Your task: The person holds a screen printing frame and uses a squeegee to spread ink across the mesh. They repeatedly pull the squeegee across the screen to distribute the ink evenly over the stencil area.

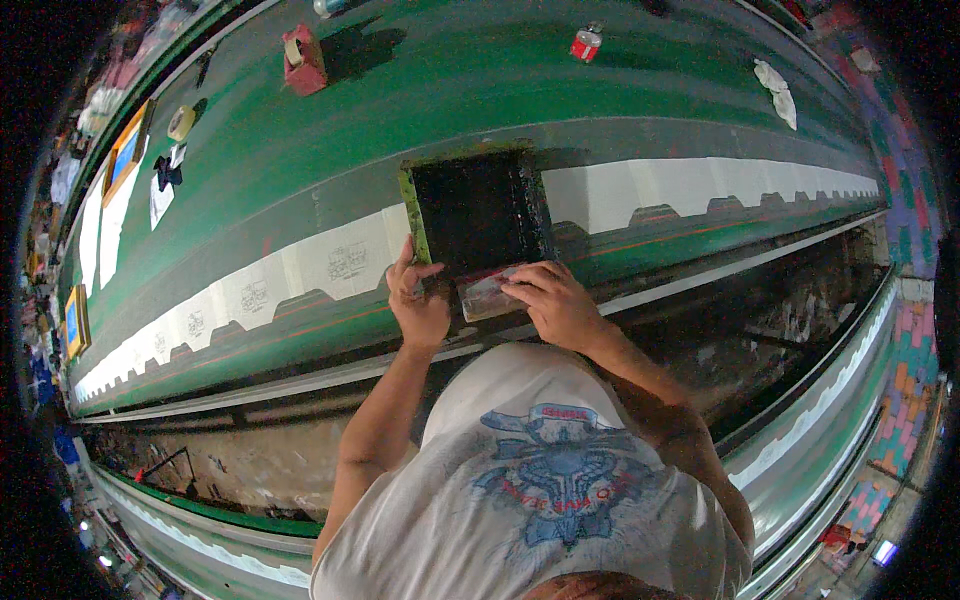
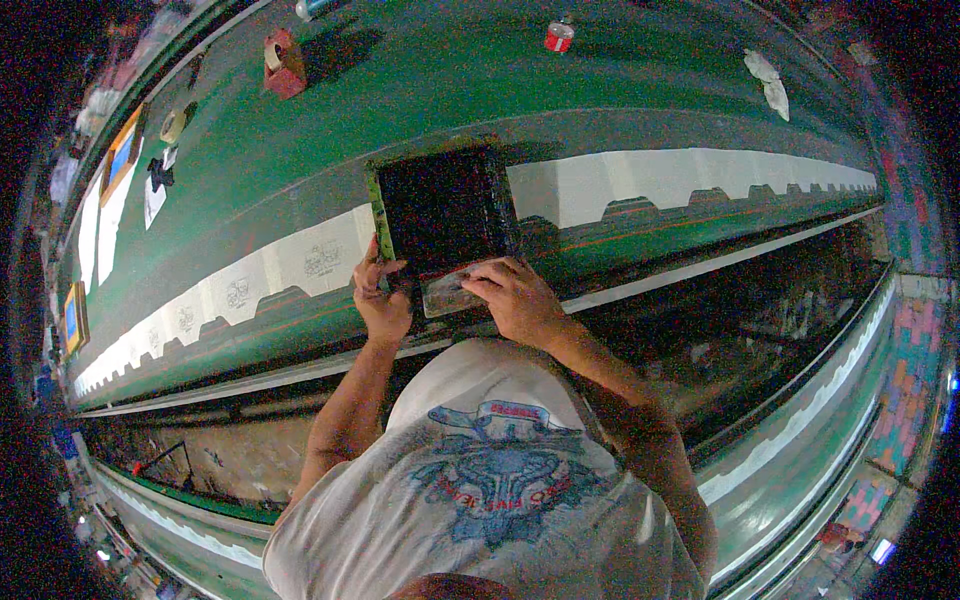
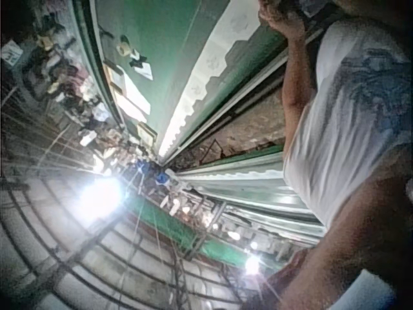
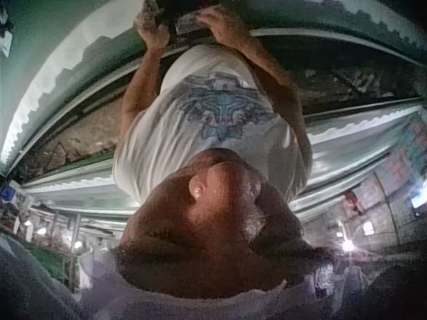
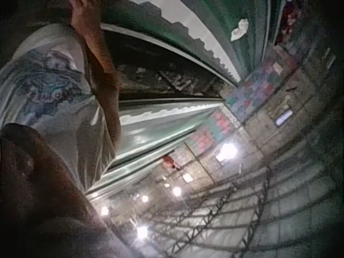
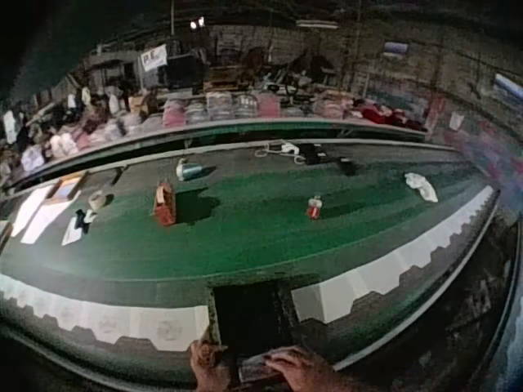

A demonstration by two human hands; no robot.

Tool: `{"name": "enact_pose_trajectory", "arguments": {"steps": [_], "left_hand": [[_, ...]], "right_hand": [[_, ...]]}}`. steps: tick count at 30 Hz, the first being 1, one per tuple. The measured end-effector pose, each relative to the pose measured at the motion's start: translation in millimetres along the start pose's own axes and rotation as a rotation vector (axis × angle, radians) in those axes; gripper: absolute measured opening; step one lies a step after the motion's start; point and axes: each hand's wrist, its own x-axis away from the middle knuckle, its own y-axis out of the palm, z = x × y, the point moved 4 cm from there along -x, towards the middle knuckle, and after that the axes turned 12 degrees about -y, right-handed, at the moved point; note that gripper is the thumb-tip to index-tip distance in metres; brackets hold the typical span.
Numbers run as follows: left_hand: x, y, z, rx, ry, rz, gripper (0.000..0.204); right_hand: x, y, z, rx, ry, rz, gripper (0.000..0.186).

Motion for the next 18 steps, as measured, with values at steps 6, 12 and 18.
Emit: {"name": "enact_pose_trajectory", "arguments": {"steps": [6, 12, 18], "left_hand": [[17.3, 79.3, 28.7, 0.114, 0.203, 0.048, 0.034], [33.9, 170.7, 57.8, 0.121, 0.113, 0.049, 0.034], [42.2, 215.6, 53.0, 0.194, 0.128, 0.054, 0.036]], "right_hand": [[59.3, -46.4, 43.6, 0.039, 0.042, 0.056, 0.047], [115.8, -92.6, 93.9, 0.075, 0.034, 0.057, 0.048], [138.9, -117.0, 114.1, 0.057, 0.001, -0.022, 0.043]]}}
